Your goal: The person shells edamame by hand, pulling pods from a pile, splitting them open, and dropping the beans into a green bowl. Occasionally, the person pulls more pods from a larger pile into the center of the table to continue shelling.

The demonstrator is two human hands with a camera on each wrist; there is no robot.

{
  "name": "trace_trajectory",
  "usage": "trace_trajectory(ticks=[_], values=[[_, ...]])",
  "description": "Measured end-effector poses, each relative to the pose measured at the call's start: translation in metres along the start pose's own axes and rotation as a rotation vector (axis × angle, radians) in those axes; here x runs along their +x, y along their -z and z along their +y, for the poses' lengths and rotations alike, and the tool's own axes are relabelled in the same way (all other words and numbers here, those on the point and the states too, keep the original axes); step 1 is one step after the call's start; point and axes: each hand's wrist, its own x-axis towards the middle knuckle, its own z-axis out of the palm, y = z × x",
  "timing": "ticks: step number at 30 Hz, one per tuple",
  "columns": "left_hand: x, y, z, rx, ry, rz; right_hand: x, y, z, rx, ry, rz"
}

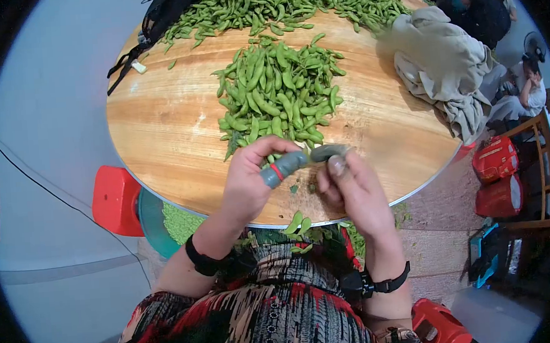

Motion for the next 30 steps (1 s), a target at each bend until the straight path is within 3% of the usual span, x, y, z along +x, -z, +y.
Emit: trace_trajectory(ticks=[2, 6, 14, 16, 18, 21, 25, 26, 28, 30], values=[[0.000, 0.002, 0.009, -0.365, 0.228, 0.062, -0.004, -0.009, 0.005, 0.133, -0.037, -0.226], [0.000, 0.002, 0.006, -0.448, 0.217, 0.092, 0.001, -0.018, 0.008, 0.133, -0.029, -0.279], [0.000, 0.003, 0.002, -0.113, 0.197, 0.018, -0.001, -0.015, 0.005, -0.013, -0.031, -0.186], [0.000, 0.005, 0.007, -0.103, 0.218, -0.023, -0.001, -0.009, 0.009, 0.107, -0.038, -0.302], [-0.001, 0.005, 0.017, -0.424, 0.361, -0.034, -0.001, -0.009, 0.009, 0.104, -0.038, -0.293], [-0.002, 0.005, 0.015, -0.556, 0.315, -0.095, -0.002, -0.014, 0.008, 0.083, -0.029, -0.244], [-0.001, 0.009, 0.006, -0.523, 0.353, -0.106, -0.004, -0.020, 0.009, 0.082, 0.024, -0.164], [0.000, 0.011, 0.006, -0.671, 0.380, -0.175, -0.005, -0.020, 0.008, 0.080, 0.022, -0.164], [0.000, 0.015, 0.003, -0.822, 0.404, -0.241, -0.006, -0.021, 0.001, 0.413, -0.156, -0.220], [0.001, 0.019, -0.003, -0.967, 0.473, -0.288, -0.006, -0.019, -0.004, 0.486, -0.205, -0.262]])
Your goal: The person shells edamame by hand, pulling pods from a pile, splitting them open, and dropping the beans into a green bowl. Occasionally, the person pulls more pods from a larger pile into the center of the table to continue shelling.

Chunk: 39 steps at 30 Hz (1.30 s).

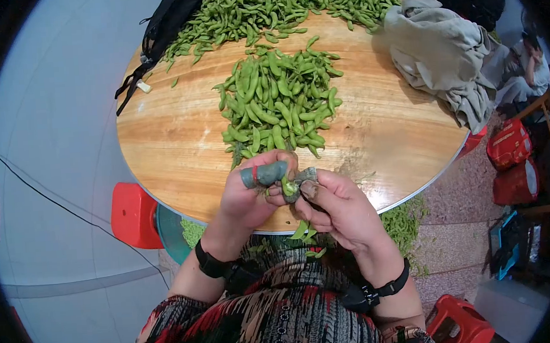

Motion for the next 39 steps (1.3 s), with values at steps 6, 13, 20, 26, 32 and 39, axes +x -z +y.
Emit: trace_trajectory(ticks=[6, 13, 20, 26, 32, 39], values=[[0.005, -0.016, -0.012, 0.917, -0.414, 0.141, 0.004, 0.011, 0.014, -0.454, 0.223, 0.139], [-0.005, -0.021, -0.004, 0.672, -0.179, 0.210, -0.005, 0.013, -0.001, -0.259, 0.128, 0.105], [-0.003, -0.036, -0.017, 1.362, -0.568, 0.228, -0.004, 0.004, -0.005, -0.711, 0.521, 0.345], [-0.006, -0.033, -0.017, 1.507, -0.741, -0.047, -0.003, 0.018, 0.005, -0.163, 0.395, 0.264], [-0.003, -0.025, -0.013, 0.991, -0.740, 0.365, -0.018, 0.016, -0.026, -0.655, 0.277, -0.062], [0.002, -0.017, -0.009, 0.366, -0.551, 0.345, 0.037, 0.021, -0.020, -1.562, 0.653, 0.437]])
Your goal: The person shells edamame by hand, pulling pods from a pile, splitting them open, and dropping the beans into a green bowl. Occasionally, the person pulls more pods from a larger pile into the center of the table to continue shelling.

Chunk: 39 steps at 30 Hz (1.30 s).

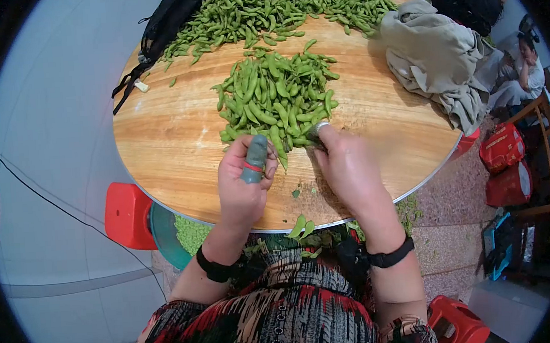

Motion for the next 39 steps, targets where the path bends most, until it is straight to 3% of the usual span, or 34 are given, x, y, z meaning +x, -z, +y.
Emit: trace_trajectory(ticks=[1, 3, 4, 5, 6, 7, 9, 13, 15, 16, 19, 20, 22, 26, 29, 33, 39], values=[[-0.001, 0.000, 0.001, 0.002, -0.002, -0.002, 0.002, -0.003, 0.001, -0.077, 0.002, -0.018], [-0.002, 0.002, 0.004, 0.542, -0.030, -0.067, -0.001, -0.001, 0.003, -0.091, -0.012, -0.030], [-0.002, 0.000, 0.003, 0.541, -0.030, -0.064, -0.004, -0.001, 0.005, 0.118, -0.082, 0.011], [-0.001, -0.004, 0.001, 0.741, -0.220, -0.166, -0.008, 0.001, 0.008, 0.326, -0.153, 0.052], [0.000, -0.007, 0.000, 0.937, -0.413, -0.269, -0.012, 0.004, 0.011, 0.475, -0.257, -0.016], [-0.001, -0.007, 0.000, 0.935, -0.411, -0.268, -0.016, 0.007, 0.012, 0.473, -0.259, -0.018], [-0.004, -0.010, 0.000, 0.973, -0.351, -0.347, -0.023, 0.017, 0.008, 0.912, -0.464, -0.167], [-0.005, -0.011, 0.003, 0.880, -0.240, -0.368, -0.031, 0.016, 0.001, 1.087, -0.537, -0.235], [-0.001, -0.003, 0.002, 0.612, -0.120, -0.350, -0.032, 0.017, -0.013, 1.044, -0.511, -0.235], [0.000, 0.001, 0.000, 0.564, -0.047, -0.261, -0.033, 0.011, -0.017, 0.951, -0.421, -0.112], [-0.001, 0.005, -0.001, 0.318, 0.020, -0.172, -0.031, 0.011, -0.031, 1.018, -0.450, -0.117], [-0.001, 0.003, -0.002, 0.291, -0.006, -0.141, -0.034, 0.009, -0.028, 1.018, -0.450, -0.118], [0.000, 0.002, -0.004, 0.269, -0.018, -0.110, -0.040, 0.003, -0.020, 1.332, -0.418, -0.450], [-0.002, 0.003, -0.002, 0.350, -0.041, -0.083, -0.042, 0.002, -0.028, 1.336, -0.445, -0.393], [-0.002, 0.003, -0.001, 0.406, -0.037, -0.074, -0.042, 0.000, -0.025, 1.294, -0.424, -0.498], [-0.005, 0.004, 0.001, 0.523, -0.061, -0.086, -0.042, -0.002, -0.026, 1.435, -0.515, -0.466], [-0.003, 0.007, 0.002, 0.082, 0.245, -0.210, -0.039, 0.006, -0.031, 1.628, -0.609, -0.487]])
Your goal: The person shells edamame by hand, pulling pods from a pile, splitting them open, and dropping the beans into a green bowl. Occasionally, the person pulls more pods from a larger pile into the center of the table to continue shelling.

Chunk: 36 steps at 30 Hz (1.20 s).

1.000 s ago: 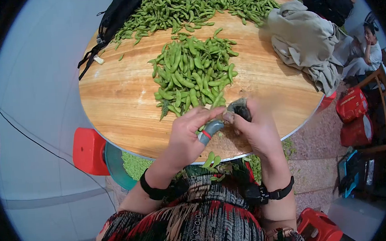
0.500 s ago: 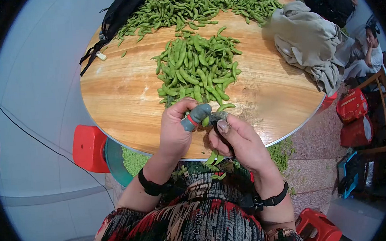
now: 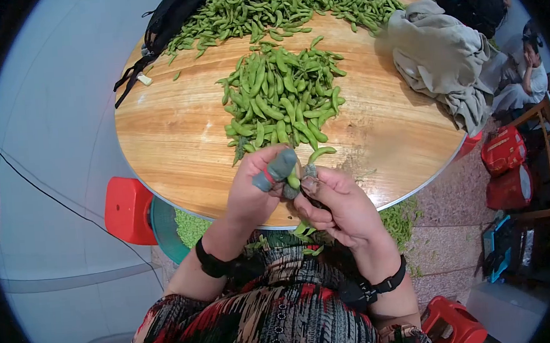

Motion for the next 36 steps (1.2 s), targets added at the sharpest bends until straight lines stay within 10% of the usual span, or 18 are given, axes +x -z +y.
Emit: trace_trajectory(ticks=[3, 5, 7, 10, 13, 16, 18, 20, 29, 36], values=[[0.000, -0.003, 0.007, -0.264, 0.142, -0.084, 0.000, 0.004, 0.001, 0.054, -0.004, 0.004], [0.001, -0.009, -0.001, 0.227, -0.101, -0.090, 0.003, 0.010, 0.006, 0.029, 0.018, 0.034], [0.001, -0.008, -0.002, 0.275, -0.077, -0.052, 0.005, 0.014, 0.013, -0.710, 0.369, 0.273], [0.001, -0.009, 0.003, 0.367, -0.005, -0.002, 0.005, 0.018, 0.005, -0.376, 0.204, 0.245], [0.006, -0.008, 0.002, 0.648, -0.428, -0.055, -0.002, 0.016, -0.007, -0.038, 0.078, 0.108], [0.004, -0.008, 0.005, 0.537, -0.387, -0.115, -0.006, 0.019, -0.012, 0.090, 0.017, 0.018], [-0.004, -0.010, 0.016, 0.128, 0.037, -0.163, -0.009, 0.022, -0.011, 0.115, 0.012, 0.012], [-0.004, -0.008, 0.014, 0.040, 0.091, -0.165, -0.010, 0.024, -0.011, 0.140, 0.008, 0.004], [0.003, -0.008, 0.001, 0.013, 0.150, -0.008, -0.006, 0.031, -0.012, -0.770, 0.391, 0.481], [0.004, -0.005, -0.004, 0.013, -0.010, -0.033, -0.007, 0.006, -0.003, -1.085, 0.422, 0.336]])
